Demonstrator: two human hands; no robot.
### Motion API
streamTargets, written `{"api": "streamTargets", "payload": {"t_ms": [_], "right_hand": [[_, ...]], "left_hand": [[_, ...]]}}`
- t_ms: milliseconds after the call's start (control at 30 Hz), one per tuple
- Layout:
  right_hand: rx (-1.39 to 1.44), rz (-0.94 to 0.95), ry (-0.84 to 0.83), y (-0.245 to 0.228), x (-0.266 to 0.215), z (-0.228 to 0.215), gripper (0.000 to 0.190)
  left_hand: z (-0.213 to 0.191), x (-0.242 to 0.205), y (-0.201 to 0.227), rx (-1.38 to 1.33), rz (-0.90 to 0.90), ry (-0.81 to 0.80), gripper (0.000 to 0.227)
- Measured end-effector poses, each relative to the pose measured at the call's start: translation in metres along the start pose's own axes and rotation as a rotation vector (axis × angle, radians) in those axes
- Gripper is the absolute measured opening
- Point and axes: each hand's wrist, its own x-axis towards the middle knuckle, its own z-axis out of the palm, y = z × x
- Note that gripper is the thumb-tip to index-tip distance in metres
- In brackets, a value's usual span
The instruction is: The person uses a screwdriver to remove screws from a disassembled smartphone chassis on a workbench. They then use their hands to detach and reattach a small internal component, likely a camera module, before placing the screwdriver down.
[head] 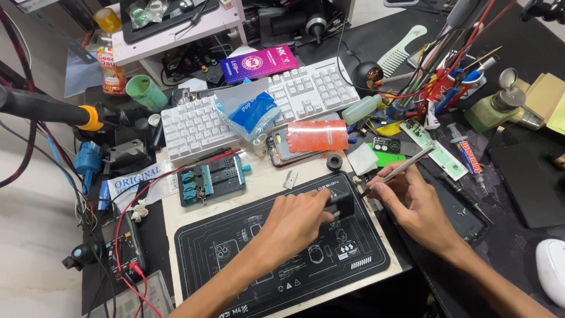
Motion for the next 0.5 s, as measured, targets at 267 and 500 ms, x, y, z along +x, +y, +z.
{"api": "streamTargets", "payload": {"t_ms": [267, 500], "right_hand": [[0.335, 0.112, -0.001, 0.003, 0.008, -0.003, 0.022], [0.37, 0.047, 0.004, -0.024, -0.001, 0.015, 0.022]], "left_hand": [[0.022, -0.001, -0.025, -1.186, -0.256, 0.068, 0.024], [0.046, -0.004, -0.041, -1.709, -0.178, -0.01, 0.042]]}}
